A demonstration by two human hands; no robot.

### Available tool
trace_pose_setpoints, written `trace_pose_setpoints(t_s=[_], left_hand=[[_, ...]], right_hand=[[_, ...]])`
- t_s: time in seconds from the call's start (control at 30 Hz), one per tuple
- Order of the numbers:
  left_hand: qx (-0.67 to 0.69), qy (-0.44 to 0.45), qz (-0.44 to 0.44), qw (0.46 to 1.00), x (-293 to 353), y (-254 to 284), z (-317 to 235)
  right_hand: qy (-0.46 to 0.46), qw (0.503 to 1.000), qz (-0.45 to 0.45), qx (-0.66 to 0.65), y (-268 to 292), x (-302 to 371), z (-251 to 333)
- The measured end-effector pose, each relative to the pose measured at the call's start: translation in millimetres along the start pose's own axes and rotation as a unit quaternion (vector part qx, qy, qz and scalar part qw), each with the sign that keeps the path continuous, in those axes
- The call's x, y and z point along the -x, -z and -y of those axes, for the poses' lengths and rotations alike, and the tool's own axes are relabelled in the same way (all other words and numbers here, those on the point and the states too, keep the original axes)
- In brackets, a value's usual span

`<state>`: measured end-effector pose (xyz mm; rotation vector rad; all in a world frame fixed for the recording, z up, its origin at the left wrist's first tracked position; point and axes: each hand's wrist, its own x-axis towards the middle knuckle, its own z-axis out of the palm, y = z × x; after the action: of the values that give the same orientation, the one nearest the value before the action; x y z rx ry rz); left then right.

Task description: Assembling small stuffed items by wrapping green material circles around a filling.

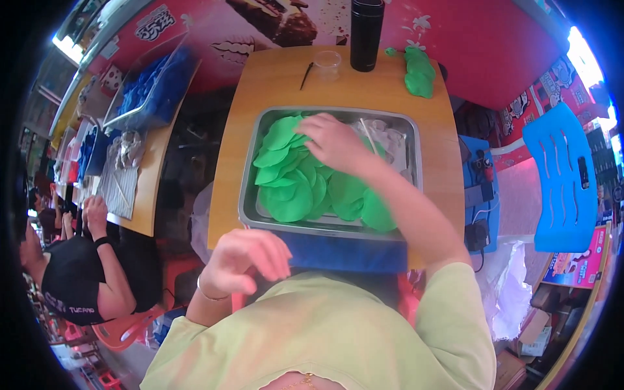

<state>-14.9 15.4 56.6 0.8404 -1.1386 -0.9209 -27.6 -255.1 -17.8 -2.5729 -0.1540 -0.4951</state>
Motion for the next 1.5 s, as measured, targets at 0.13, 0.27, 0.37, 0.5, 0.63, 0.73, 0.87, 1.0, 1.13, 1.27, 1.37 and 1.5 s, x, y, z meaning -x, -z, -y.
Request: trace_pose_setpoints(t_s=[0.13,0.27,0.37,0.5,0.63,0.73,0.87,1.0,1.13,1.27,1.37,1.5], left_hand=[[-0.051,0.071,-0.052,0.995,19,-9,4],[-0.048,0.085,-0.105,0.99,31,-11,9],[-0.013,0.088,-0.134,0.987,33,-9,15],[0.005,0.105,-0.172,0.98,26,2,27],[-0.131,0.109,-0.252,0.953,-1,9,52],[-0.432,0.044,-0.197,0.879,-21,15,60],[-0.515,0.036,-0.15,0.843,-20,19,78],[-0.426,-0.005,-0.231,0.875,-22,7,80],[-0.101,0.11,-0.271,0.951,-19,-7,80],[-0.004,0.106,-0.311,0.944,-15,-11,84],[0.014,0.106,-0.317,0.942,-13,-15,86],[-0.028,0.082,-0.361,0.929,-16,-21,91]], right_hand=[[0.057,0.997,-0.01,0.055,-45,-33,0],[-0.026,0.991,0.096,0.085,-43,-36,1],[-0.008,0.99,0.06,0.126,-36,-28,3],[-0.081,0.988,0.036,0.123,-10,-5,35],[-0.112,0.988,0.065,0.084,2,40,46],[-0.07,0.996,0.046,0.03,-1,68,47],[-0.112,0.993,-0.027,-0.041,6,88,60],[-0.26,0.945,-0.062,-0.188,24,93,93],[-0.279,0.878,-0.097,-0.376,21,100,110],[-0.342,0.787,-0.112,-0.5,32,103,128],[-0.339,0.803,-0.11,-0.478,23,110,122],[-0.352,0.79,-0.112,-0.49,25,111,120]])
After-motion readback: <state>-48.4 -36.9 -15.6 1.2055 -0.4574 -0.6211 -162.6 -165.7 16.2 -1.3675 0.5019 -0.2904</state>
